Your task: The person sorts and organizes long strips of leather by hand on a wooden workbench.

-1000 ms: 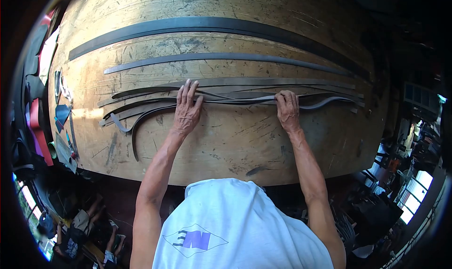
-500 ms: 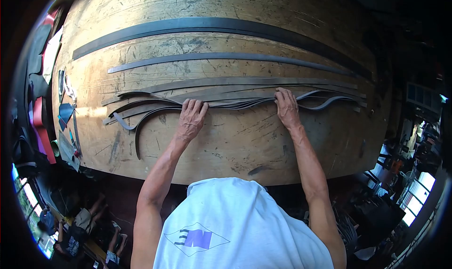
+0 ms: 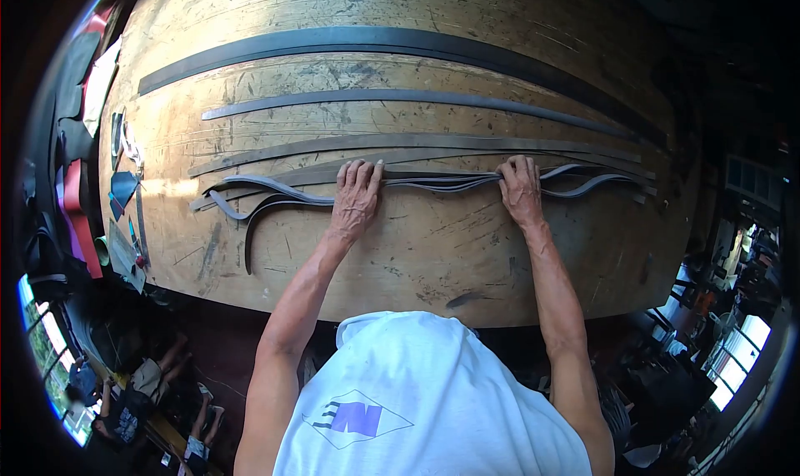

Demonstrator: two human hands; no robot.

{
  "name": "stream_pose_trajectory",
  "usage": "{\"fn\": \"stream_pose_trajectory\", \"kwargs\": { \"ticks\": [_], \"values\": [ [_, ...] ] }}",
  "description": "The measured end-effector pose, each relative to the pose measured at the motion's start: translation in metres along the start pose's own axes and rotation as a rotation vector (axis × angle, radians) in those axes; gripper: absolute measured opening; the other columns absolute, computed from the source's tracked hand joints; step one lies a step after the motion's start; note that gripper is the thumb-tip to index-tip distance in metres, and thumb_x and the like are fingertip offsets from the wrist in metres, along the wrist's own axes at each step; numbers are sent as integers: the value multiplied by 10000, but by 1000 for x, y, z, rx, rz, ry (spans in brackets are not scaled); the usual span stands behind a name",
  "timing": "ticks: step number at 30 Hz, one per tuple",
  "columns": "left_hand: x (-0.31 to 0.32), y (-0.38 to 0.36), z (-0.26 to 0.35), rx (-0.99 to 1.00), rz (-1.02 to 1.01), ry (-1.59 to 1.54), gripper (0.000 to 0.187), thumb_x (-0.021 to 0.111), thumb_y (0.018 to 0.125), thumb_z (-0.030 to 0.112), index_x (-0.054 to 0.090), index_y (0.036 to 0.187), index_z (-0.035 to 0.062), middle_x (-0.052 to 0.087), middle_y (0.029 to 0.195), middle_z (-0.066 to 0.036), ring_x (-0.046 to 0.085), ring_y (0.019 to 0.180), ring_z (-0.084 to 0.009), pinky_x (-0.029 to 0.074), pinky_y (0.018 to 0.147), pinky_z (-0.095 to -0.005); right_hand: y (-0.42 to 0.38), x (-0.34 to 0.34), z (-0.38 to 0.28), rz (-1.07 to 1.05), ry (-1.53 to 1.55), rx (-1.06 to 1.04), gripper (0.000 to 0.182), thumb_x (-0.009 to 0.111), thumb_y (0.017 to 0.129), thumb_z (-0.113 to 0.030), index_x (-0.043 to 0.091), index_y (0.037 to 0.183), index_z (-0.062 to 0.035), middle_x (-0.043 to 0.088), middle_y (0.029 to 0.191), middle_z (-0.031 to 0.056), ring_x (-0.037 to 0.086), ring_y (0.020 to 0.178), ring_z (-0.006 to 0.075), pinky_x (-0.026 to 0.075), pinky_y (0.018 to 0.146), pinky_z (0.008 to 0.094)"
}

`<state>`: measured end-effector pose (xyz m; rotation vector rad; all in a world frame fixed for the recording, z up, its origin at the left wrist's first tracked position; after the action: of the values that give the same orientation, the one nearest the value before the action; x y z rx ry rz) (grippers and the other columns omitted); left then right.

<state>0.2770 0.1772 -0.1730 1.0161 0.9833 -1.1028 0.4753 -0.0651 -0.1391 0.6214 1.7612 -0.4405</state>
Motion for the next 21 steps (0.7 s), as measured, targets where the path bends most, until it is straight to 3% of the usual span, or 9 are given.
{"fn": "stream_pose_trajectory", "kwargs": {
  "ticks": [3, 5, 12, 17, 21],
  "values": [
    [-5, -3, 1, 16, 19, -75, 437, 572, 798, 82, 536, 1228, 13, 507, 1165, -145, 467, 1172, -322, 360, 1035, -461, -14, -21, -15, 215, -20, -95, 265, 679, 757, -31, 598, 1007, -67, 536, 1006, 112, 530, 982, 314, 426, 852, 437],
    [-10, -9, 5, 22, 38, -130, 323, 581, 809, 101, 574, 1121, 19, 514, 1113, -137, 507, 1094, -313, 418, 967, -435, -29, -14, -13, 181, 22, -45, 255, 675, 760, -27, 592, 999, -62, 537, 976, 106, 536, 967, 314, 430, 839, 434],
    [9, -29, 5, 12, 22, -67, 353, 572, 837, 133, 570, 1176, 32, 520, 1163, -131, 513, 1123, -296, 429, 951, -403, -50, 16, -2, -19, 84, 39, 242, 669, 770, -23, 582, 993, -51, 549, 1006, 103, 543, 1010, 323, 439, 854, 428],
    [2, -8, 1, 11, 34, -47, 520, 575, 809, 119, 502, 1317, 37, 451, 1345, -165, 388, 1311, -329, 295, 1099, -493, -36, 4, -7, 85, 91, 25, 344, 682, 753, -24, 583, 1080, -60, 538, 1087, 109, 520, 1051, 334, 434, 890, 450],
    [4, 4, 2, 4, -12, -50, 564, 578, 781, 93, 491, 1336, 44, 478, 1288, -157, 409, 1275, -341, 275, 1113, -492, -20, -2, -5, 48, 190, -25, 452, 700, 727, -25, 572, 1157, -77, 546, 1091, 107, 513, 1062, 332, 426, 900, 459]
  ]
}}
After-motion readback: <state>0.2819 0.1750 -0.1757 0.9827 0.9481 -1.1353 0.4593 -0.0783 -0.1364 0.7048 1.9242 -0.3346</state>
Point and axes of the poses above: each hand's wrist, its own y-axis towards the middle knuckle, its own x-axis out of the palm, z = x × y, the point moved 5 cm from there along y, towards the middle knuckle
